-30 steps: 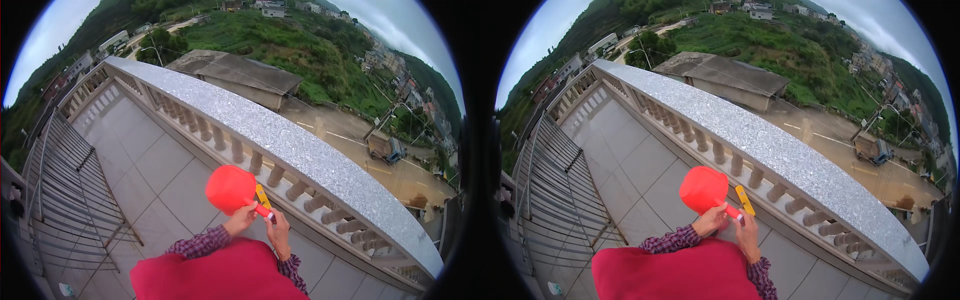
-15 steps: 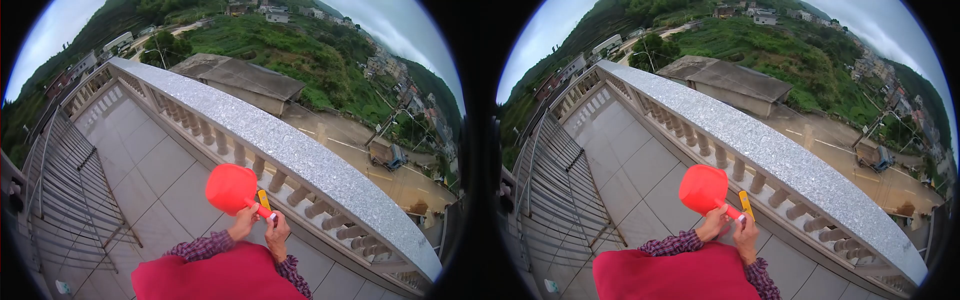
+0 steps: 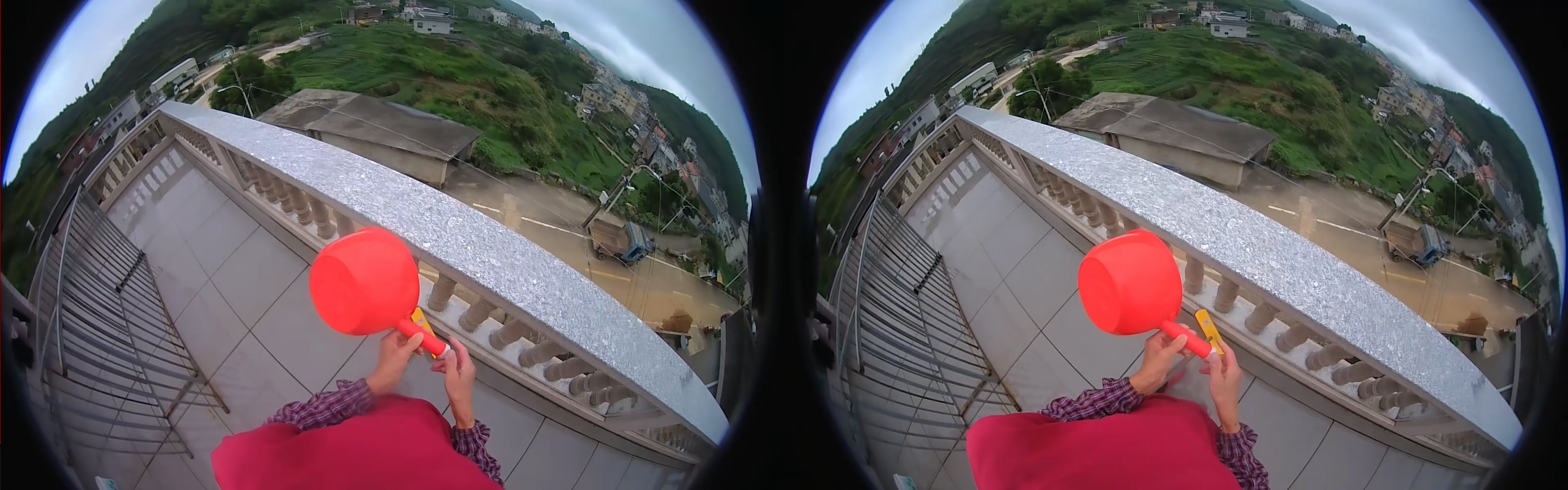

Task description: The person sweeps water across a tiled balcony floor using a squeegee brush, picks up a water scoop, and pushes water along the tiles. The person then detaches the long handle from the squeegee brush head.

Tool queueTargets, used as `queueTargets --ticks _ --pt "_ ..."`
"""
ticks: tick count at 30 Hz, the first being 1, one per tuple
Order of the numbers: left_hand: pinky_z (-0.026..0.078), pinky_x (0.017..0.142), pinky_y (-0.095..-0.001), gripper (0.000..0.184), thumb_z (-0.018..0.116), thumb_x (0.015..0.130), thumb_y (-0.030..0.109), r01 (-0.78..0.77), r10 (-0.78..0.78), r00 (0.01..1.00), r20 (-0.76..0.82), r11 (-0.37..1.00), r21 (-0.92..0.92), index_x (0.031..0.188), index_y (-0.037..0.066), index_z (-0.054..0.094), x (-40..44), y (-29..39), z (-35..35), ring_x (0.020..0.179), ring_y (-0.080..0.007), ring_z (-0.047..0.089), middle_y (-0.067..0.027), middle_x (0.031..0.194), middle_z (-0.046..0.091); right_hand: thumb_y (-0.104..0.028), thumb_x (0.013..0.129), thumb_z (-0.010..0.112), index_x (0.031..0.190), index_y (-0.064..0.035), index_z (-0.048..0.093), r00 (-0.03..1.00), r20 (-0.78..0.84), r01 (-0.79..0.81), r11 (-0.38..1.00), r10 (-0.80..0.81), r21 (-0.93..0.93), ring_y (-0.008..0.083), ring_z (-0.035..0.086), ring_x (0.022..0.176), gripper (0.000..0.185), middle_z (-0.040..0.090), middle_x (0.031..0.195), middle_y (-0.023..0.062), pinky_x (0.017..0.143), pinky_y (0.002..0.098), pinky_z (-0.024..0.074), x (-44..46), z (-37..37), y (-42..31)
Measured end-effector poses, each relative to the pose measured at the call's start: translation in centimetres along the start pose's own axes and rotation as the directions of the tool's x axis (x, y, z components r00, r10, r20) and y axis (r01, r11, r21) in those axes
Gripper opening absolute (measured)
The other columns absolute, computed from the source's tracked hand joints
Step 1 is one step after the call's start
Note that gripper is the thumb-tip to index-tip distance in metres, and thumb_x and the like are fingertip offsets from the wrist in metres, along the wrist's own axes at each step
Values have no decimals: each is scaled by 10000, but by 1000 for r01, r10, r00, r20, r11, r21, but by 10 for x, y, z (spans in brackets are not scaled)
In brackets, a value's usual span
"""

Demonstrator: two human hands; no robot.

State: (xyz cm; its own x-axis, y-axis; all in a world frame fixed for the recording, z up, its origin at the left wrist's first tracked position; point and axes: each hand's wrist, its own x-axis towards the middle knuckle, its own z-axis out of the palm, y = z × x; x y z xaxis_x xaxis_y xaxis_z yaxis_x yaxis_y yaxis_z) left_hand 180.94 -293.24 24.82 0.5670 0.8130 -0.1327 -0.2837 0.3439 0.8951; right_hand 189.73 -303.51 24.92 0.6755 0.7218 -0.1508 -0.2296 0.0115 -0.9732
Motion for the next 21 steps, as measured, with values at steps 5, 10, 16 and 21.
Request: queueTargets --ticks 5,10,16,21 --pt "435 572 -230 217 560 798 129 55 -55 998 2 997 -49 959 -10 519 -1 2 0 626 -87 516 -50 810 572 -24 756 548 1052 21 485 922 37 382 887 -386 -261 163 580 778 305 554 818 103 649 257 484 -5 -2 -9" --pt "439 575 -228 219 564 797 144 65 -64 998 25 998 -20 945 -10 521 -5 0 2 621 -90 516 -49 806 568 -90 815 503 1007 52 479 945 120 327 881 -305 -341 136 563 688 240 534 760 105 628 261 495 -5 -8 7" --pt "440 575 -229 216 562 798 145 121 -119 991 57 992 -28 947 -5 519 -4 -14 0 616 -86 507 -48 809 562 -214 885 387 1000 54 476 996 65 62 998 -61 -13 127 542 624 305 533 759 99 574 266 496 -3 -13 17" --pt "450 586 -244 233 543 809 136 138 -139 990 0 988 -75 987 -10 506 -4 -2 7 637 -102 523 -50 797 560 -190 879 398 1056 41 437 964 66 267 918 -259 -293 124 547 649 294 539 752 92 605 262 490 -6 -13 7"
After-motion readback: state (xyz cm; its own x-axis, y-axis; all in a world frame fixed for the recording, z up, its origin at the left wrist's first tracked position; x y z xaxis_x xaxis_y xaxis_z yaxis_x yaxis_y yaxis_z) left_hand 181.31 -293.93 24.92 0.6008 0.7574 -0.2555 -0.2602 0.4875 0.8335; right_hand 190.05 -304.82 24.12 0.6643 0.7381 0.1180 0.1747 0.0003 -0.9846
